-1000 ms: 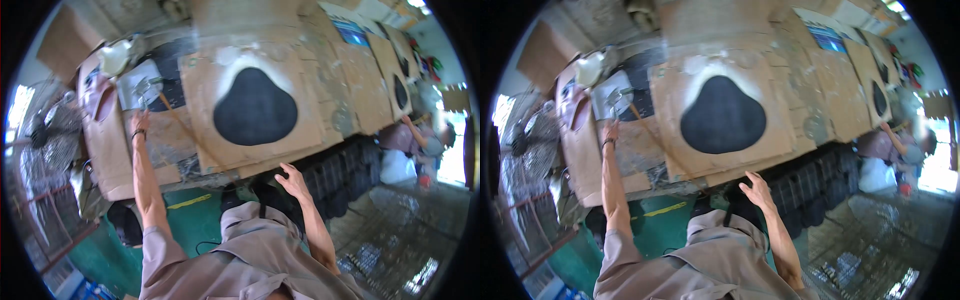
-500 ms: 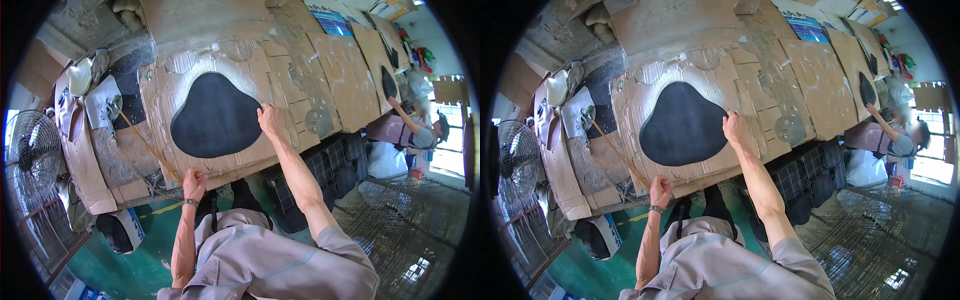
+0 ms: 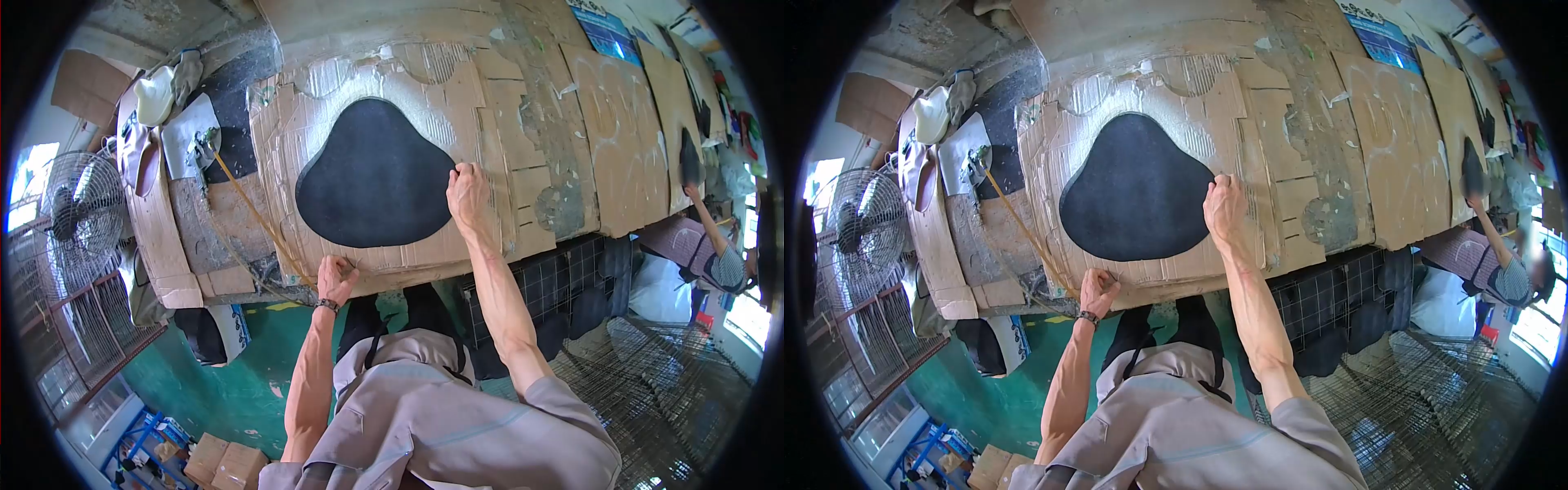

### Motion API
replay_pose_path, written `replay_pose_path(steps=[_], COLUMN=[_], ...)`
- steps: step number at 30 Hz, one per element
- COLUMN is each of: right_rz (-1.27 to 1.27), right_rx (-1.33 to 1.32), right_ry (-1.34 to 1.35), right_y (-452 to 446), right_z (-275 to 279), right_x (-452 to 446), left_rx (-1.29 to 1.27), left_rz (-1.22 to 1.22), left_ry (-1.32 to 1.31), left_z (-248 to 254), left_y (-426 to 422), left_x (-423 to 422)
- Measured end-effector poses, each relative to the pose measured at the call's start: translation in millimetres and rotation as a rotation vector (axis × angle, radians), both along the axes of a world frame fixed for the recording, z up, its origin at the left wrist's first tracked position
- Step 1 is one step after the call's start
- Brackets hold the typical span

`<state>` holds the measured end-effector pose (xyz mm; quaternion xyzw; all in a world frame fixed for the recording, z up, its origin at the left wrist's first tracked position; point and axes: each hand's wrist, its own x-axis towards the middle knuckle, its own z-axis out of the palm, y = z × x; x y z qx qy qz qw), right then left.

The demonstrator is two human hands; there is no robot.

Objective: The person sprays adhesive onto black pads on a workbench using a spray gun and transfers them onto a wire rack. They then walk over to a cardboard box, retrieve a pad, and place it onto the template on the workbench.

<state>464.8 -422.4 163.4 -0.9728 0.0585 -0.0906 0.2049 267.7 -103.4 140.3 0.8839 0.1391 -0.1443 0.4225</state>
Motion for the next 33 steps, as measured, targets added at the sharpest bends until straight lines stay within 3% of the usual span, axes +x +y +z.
replay_pose_path(steps=[12, 17, 24, 33], right_rz=[-0.081, -0.069, 0.093, 0.342], right_rx=[-0.043, -0.039, 0.054, 0.039], right_ry=[0.020, 0.221, 0.022, -0.026], right_y=[0.6, -0.5, -10.6, 13.8], right_z=[-5.0, -4.1, 1.5, 11.5], right_x=[4.8, 13.3, 13.9, 68.7], left_rx=[-0.001, 0.016, 0.007, -0.010], left_rz=[0.022, 0.033, 0.041, 0.056], left_ry=[-0.012, -0.017, -0.003, 0.016], left_z=[-6.0, -4.5, -5.3, -7.8], left_y=[-1.9, -5.0, -0.2, 0.4], left_x=[0.5, -4.3, -2.3, -3.5])
